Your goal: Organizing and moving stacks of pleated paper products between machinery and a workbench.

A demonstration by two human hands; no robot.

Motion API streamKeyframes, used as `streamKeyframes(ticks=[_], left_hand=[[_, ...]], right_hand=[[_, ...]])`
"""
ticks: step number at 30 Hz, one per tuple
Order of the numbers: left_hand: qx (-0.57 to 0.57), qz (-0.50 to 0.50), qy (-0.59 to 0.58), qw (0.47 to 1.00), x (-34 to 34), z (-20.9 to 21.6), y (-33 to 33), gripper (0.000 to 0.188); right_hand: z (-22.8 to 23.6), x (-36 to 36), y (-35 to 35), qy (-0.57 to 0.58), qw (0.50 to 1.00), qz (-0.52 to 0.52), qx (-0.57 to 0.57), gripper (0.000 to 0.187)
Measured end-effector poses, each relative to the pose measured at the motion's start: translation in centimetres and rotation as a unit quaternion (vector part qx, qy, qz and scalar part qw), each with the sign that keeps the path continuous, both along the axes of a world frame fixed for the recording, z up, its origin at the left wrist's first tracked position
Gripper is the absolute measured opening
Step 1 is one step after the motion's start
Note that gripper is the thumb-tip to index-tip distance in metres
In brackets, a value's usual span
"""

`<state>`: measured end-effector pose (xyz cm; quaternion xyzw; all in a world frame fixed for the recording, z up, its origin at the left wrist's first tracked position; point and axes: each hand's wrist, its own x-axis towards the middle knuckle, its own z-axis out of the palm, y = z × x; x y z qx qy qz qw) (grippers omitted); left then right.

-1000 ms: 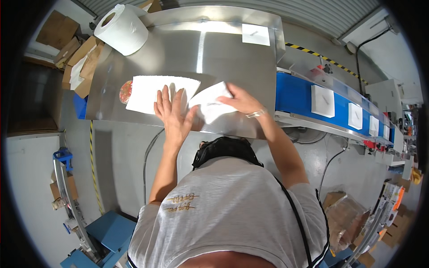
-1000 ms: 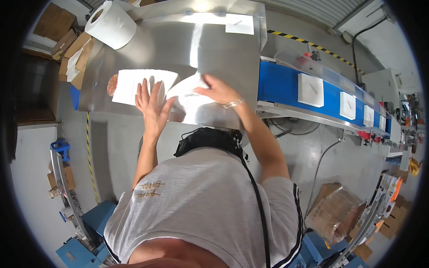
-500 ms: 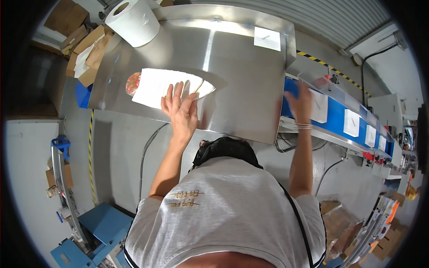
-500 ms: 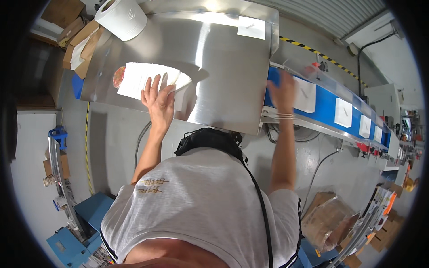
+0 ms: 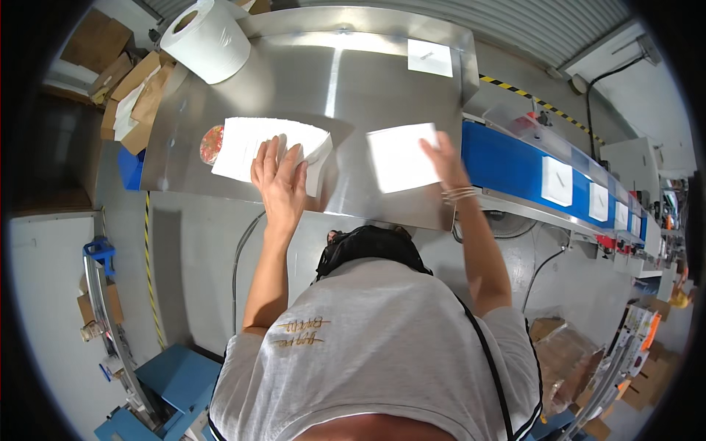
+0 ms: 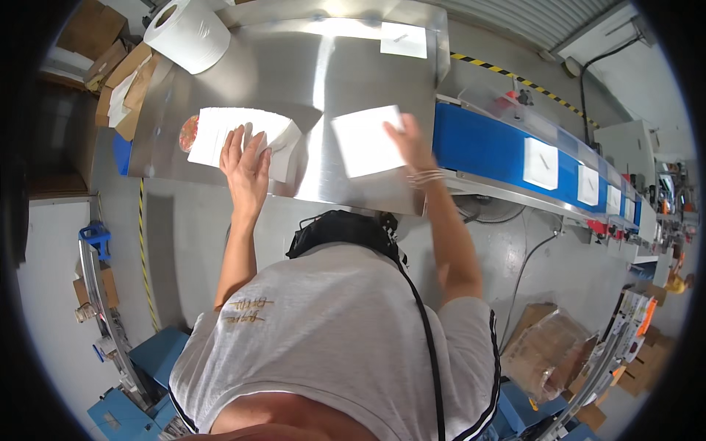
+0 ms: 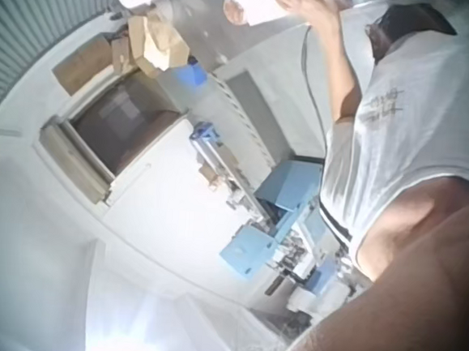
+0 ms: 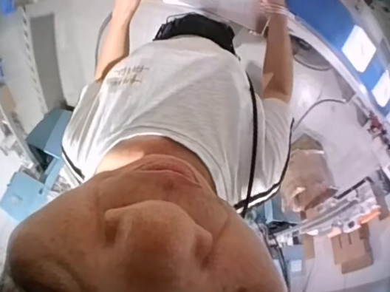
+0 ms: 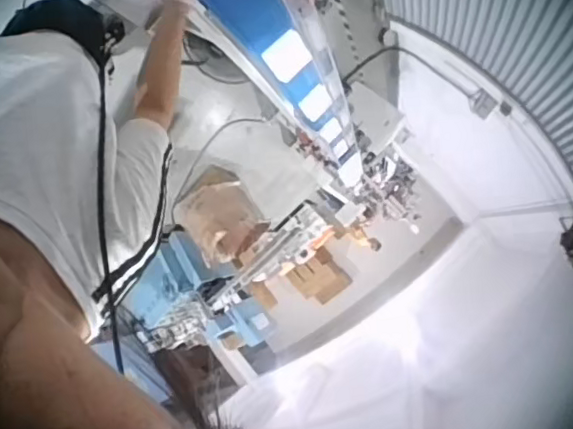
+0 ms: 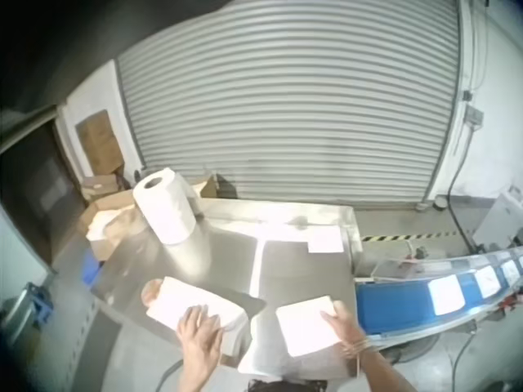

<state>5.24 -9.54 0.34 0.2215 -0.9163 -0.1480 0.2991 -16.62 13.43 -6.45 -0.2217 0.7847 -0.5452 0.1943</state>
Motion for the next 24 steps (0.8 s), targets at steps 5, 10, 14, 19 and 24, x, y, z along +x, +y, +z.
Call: streamKeyframes(ticks=[5,10,14,19,24], left_hand=[[-0.018,-0.002,0.036,0.999,-0.3,-0.6,-0.3,0.029],[0.002,0.004,0.032,0.999,-0.1,-0.3,0.1,0.028],[0.023,-0.003,0.001,1.000,0.0,0.2,0.3,0.025],[0.034,-0.043,-0.015,0.998,0.0,0.6,-0.1,0.024],[0.030,0.002,-0.029,0.999,0.5,1.2,-0.9,0.038]], right_hand=[[-0.9,-6.6,12.0,0.066,0.964,-0.219,0.136,0.035],[0.5,-6.1,12.2,0.380,0.776,-0.322,0.386,0.064],[2.6,-1.1,1.2,0.304,0.948,0.074,0.057,0.053],[3.7,4.1,-10.4,0.138,0.951,0.275,-0.010,0.054],[3.0,3.8,-9.2,-0.075,0.965,0.249,0.002,0.048]])
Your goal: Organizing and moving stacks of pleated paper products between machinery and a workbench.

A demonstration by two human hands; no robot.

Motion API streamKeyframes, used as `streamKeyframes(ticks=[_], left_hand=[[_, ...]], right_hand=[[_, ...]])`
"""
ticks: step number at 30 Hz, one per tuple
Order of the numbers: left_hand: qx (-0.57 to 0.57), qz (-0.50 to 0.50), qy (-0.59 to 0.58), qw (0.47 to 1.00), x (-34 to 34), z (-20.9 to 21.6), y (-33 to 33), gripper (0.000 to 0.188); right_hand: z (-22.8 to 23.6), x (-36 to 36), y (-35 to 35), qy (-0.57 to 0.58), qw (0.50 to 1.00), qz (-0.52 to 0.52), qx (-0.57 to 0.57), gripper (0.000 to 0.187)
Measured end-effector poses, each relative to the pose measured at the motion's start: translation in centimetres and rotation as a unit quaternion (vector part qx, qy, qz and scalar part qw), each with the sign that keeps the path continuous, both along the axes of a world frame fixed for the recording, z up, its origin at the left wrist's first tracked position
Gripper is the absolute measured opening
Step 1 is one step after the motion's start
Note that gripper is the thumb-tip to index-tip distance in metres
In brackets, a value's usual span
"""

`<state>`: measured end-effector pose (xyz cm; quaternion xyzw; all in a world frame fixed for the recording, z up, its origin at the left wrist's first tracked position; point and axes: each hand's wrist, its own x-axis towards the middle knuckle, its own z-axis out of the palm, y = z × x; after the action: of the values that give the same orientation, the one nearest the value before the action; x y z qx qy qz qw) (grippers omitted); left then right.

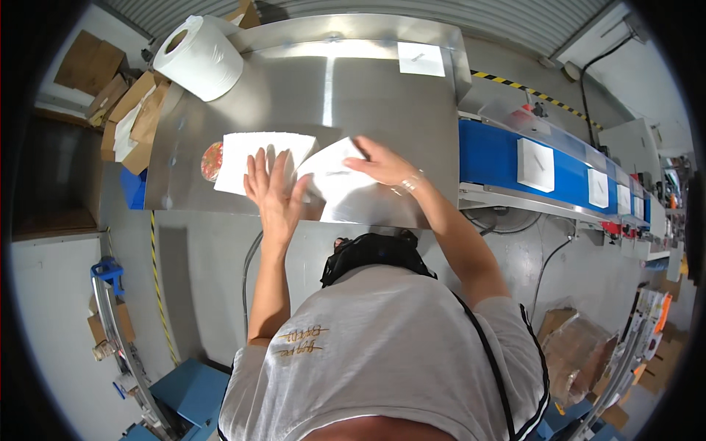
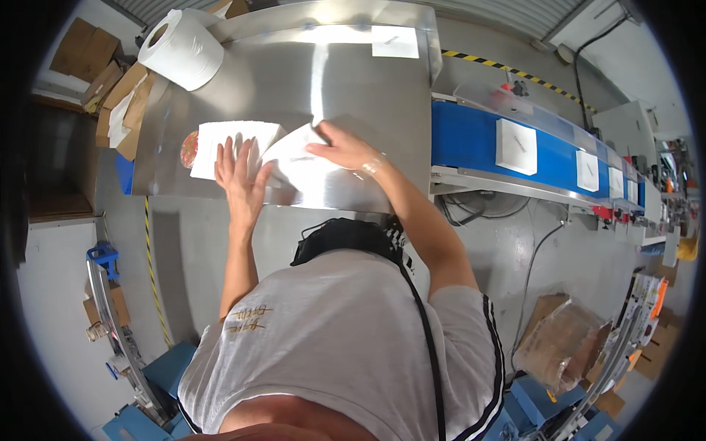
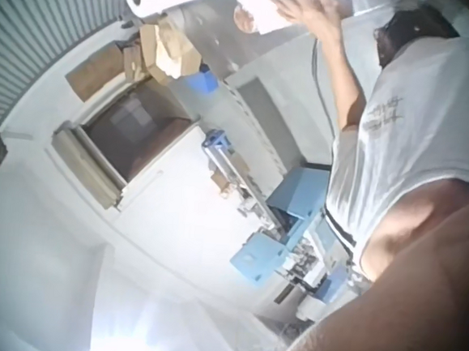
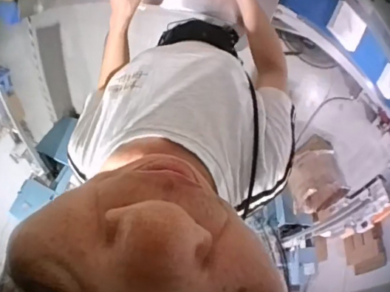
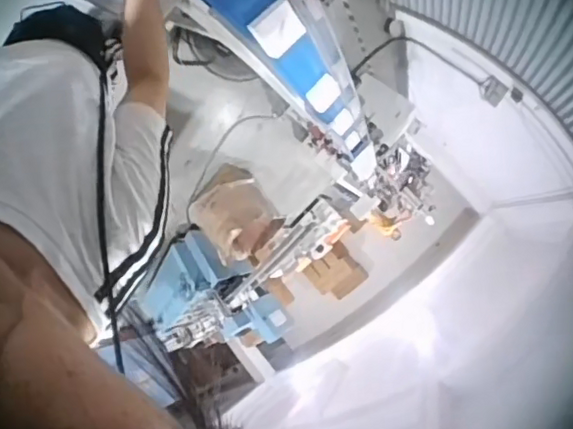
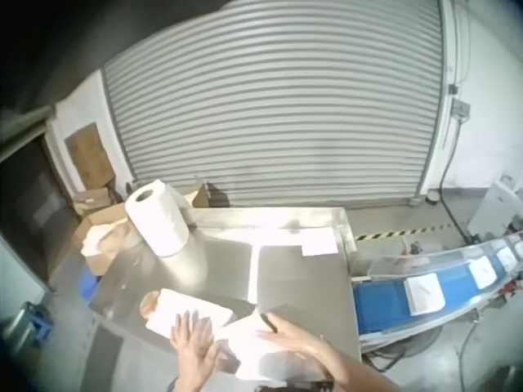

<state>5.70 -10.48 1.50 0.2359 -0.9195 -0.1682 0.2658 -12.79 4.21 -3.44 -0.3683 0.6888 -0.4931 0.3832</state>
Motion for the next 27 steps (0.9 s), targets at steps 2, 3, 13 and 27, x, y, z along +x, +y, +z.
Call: streamKeyframes(ticks=[2,3,13,27], left_hand=[[-0.019,-0.004,0.001,1.000,0.6,-0.8,-1.0,0.036],[-0.037,0.000,0.012,0.999,0.5,-0.7,-0.9,0.031],[-0.025,0.000,0.072,0.997,0.1,-1.5,-0.6,0.027],[-0.004,-0.044,0.034,0.998,0.3,0.0,-1.0,0.033]], right_hand=[[-2.1,-0.8,3.4,-0.074,0.988,-0.108,-0.083,0.034],[-2.3,-1.5,5.4,-0.077,0.977,-0.165,-0.114,0.030],[-3.3,-8.9,20.3,0.521,0.589,-0.508,0.352,0.069],[-1.0,0.7,-3.6,0.332,0.927,0.032,-0.170,0.043]])
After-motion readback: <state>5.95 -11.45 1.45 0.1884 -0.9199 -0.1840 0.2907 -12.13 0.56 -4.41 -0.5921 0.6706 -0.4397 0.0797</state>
